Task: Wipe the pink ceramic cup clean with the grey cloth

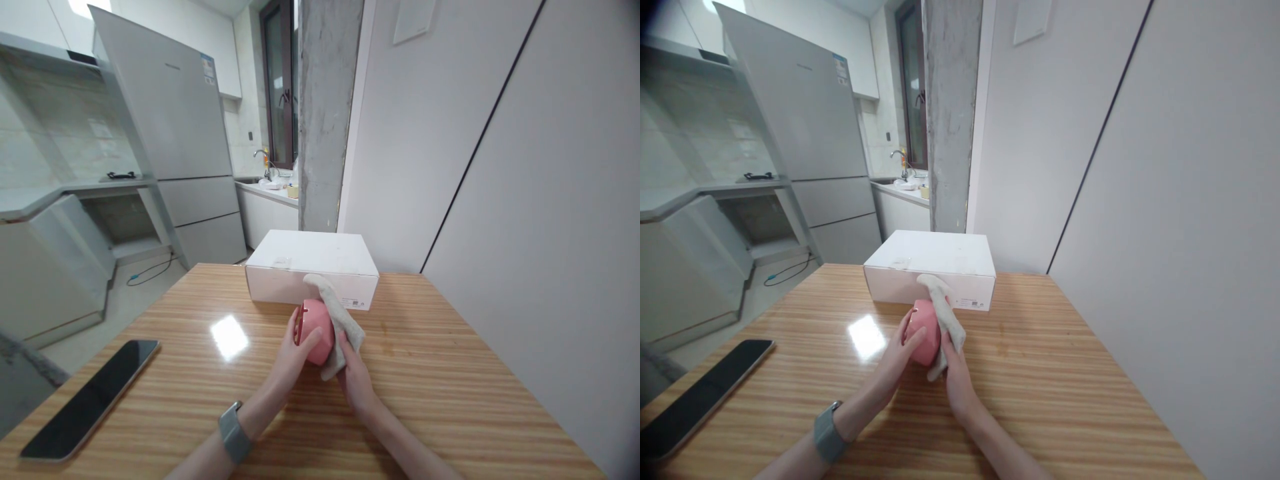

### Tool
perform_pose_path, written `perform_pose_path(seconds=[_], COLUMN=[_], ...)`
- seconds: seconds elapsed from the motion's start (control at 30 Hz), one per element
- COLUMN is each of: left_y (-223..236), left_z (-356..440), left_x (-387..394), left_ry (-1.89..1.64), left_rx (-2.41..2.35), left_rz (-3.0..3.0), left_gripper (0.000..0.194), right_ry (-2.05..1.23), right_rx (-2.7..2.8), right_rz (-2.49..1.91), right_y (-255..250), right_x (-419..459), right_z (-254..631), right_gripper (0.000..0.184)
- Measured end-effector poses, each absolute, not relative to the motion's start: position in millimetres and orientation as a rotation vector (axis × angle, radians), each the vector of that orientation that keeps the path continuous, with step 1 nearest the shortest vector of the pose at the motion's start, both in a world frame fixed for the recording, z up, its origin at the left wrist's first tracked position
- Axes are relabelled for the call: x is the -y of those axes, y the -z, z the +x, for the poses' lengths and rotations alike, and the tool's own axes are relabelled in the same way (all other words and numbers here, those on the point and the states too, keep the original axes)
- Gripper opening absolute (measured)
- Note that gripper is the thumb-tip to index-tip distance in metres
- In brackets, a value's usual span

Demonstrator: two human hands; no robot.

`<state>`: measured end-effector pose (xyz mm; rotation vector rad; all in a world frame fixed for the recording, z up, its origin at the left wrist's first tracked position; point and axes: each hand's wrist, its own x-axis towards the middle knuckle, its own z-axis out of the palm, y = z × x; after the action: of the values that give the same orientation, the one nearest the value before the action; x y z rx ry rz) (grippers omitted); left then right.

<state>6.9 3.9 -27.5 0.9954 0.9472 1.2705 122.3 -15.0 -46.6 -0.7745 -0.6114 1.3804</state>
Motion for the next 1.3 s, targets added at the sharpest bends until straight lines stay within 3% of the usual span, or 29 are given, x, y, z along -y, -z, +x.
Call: perform_pose_path(seconds=[0.13,0.3,0.37,0.7,0.77,0.97,1.2,1.3], left_y=[22.7,26.9,27.5,20.2,17.8,12.2,17.4,18.0], left_z=[6.5,3.0,2.3,5.4,3.3,-5.3,-2.0,-1.4], left_x=[1.6,-2.6,-4.2,-4.7,-3.7,-2.3,-6.7,-8.4], left_ry=[-1.241,-1.203,-1.244,-1.258,-1.211,-1.068,-1.257,-1.282], left_rx=[-0.787,-0.999,-1.096,-0.980,-0.891,-0.941,-1.034,-1.007], left_rz=[1.060,1.120,1.159,0.885,0.839,1.080,1.317,1.259], left_gripper=[0.070,0.098,0.101,0.066,0.067,0.094,0.081,0.086], right_ry=[-1.447,-1.396,-1.354,-0.992,-0.970,-1.141,-1.312,-1.298], right_rx=[0.422,0.402,0.457,1.197,1.229,0.690,0.394,0.451], right_rz=[-0.756,-0.741,-0.747,-0.742,-0.736,-0.824,-0.754,-0.743], right_y=[21.6,13.5,21.0,32.7,32.8,38.8,18.2,23.6], right_x=[16.0,11.2,7.8,20.5,21.0,8.0,15.3,16.3], right_z=[122.1,129.6,132.7,128.7,127.6,130.9,129.0,127.4], right_gripper=[0.044,0.039,0.038,0.042,0.043,0.043,0.034,0.039])
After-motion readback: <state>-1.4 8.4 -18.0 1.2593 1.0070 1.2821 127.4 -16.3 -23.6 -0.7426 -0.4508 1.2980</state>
